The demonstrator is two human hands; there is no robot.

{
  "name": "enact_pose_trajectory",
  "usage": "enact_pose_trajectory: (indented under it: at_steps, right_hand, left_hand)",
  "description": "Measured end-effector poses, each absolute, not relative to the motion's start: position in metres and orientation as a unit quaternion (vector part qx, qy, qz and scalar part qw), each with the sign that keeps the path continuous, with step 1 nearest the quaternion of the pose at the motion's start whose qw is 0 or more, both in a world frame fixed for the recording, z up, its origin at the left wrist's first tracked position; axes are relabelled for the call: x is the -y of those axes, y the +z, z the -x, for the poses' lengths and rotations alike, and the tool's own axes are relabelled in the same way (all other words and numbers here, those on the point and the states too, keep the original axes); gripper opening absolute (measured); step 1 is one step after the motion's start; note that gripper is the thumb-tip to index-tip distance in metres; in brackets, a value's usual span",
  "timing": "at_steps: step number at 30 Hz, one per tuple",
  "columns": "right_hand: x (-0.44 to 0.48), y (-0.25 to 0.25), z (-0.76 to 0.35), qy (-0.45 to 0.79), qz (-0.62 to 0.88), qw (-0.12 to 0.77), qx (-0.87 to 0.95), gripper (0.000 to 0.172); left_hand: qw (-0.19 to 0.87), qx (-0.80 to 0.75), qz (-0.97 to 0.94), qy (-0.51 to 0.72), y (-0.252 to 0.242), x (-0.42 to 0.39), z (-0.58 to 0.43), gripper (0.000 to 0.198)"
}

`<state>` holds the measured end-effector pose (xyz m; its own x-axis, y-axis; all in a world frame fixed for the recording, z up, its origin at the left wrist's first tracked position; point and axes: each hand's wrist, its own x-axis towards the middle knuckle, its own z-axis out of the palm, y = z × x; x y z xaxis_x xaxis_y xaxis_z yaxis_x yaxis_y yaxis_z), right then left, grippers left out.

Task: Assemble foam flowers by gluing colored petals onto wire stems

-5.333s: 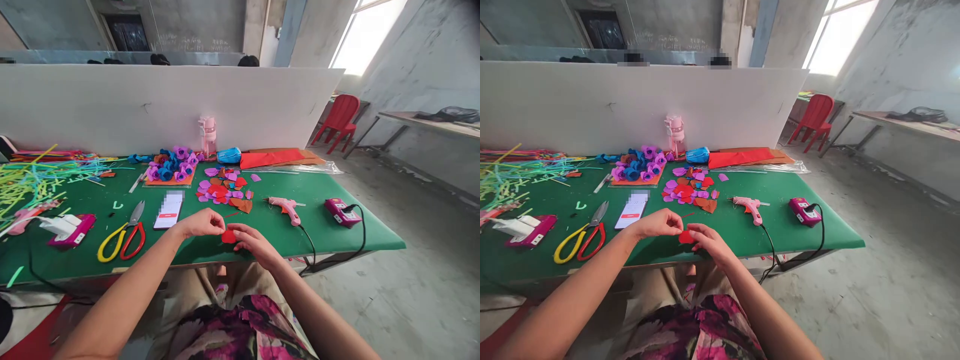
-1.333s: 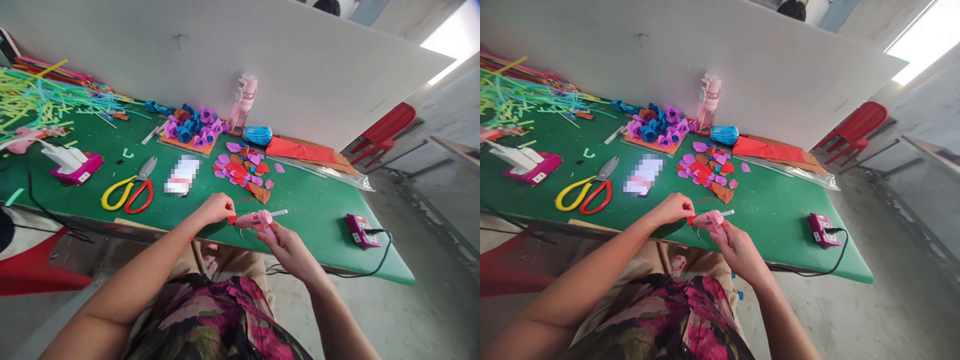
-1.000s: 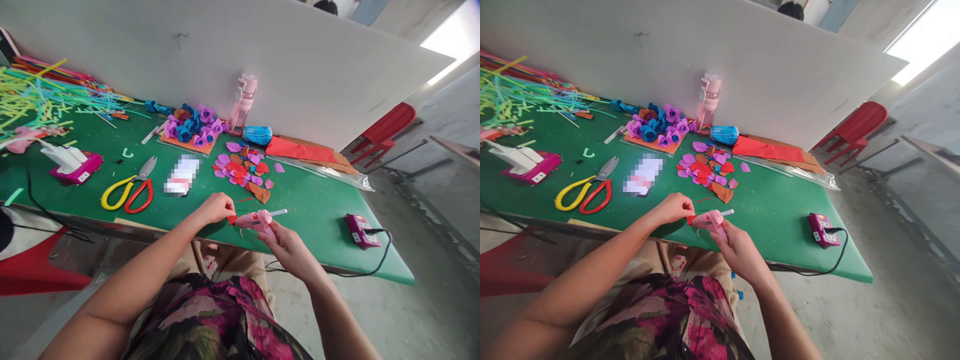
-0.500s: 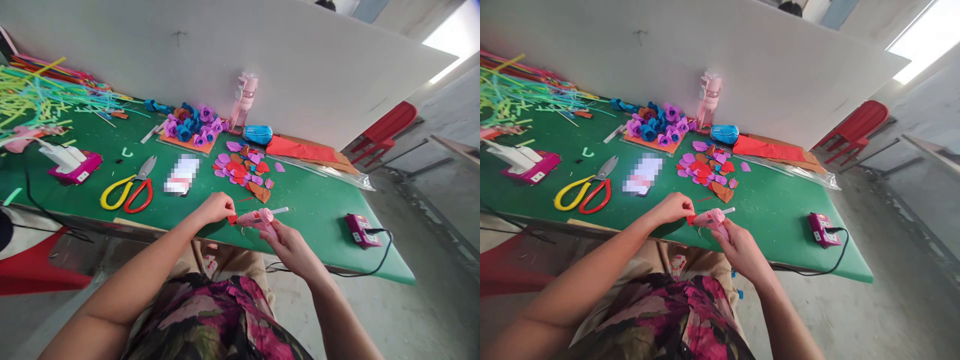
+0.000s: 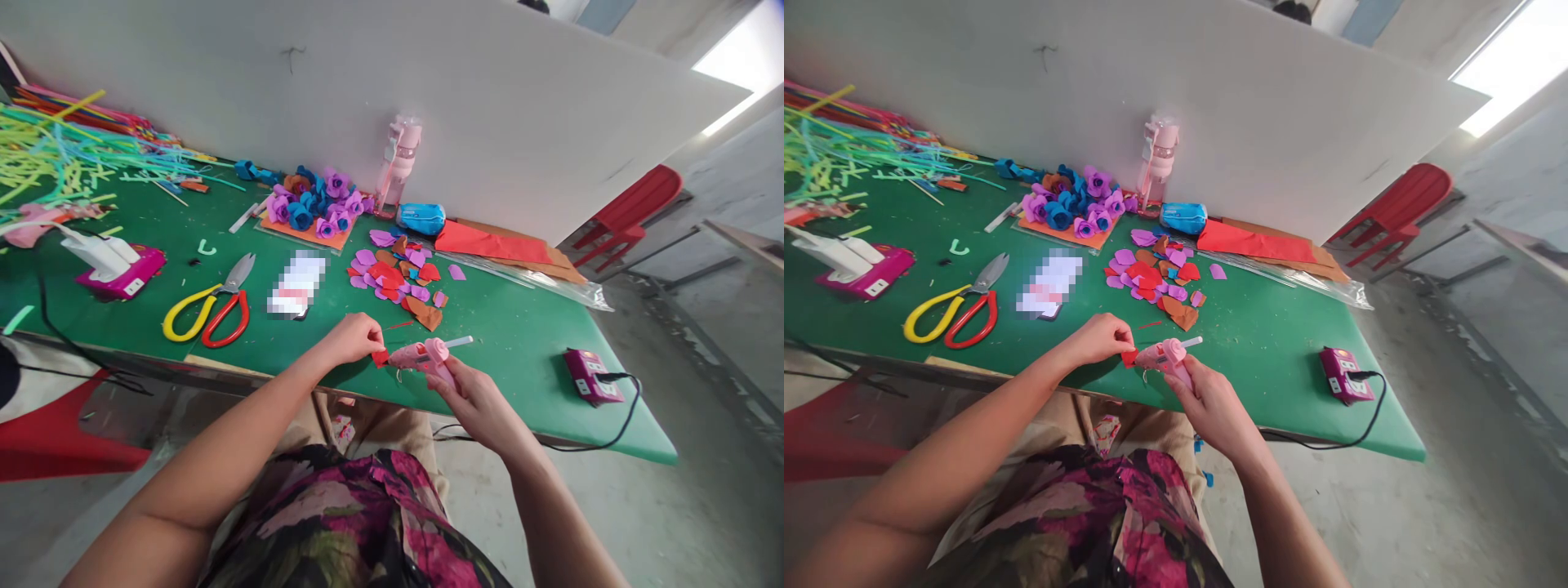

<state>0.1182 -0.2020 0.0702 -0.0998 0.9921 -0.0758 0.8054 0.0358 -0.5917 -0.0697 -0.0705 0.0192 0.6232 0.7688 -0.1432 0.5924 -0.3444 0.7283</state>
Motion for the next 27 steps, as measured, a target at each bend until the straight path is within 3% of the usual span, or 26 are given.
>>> enact_pose_trajectory:
  at_steps: [27]
  right_hand:
    - [0.2036, 0.0666, -0.1265, 0.233, 0.652, 0.197, 0.694, 0.032]
  left_hand:
    - [0.382, -0.421, -0.815, 0.109, 0.0165, 0.0694, 0.0689, 0.011]
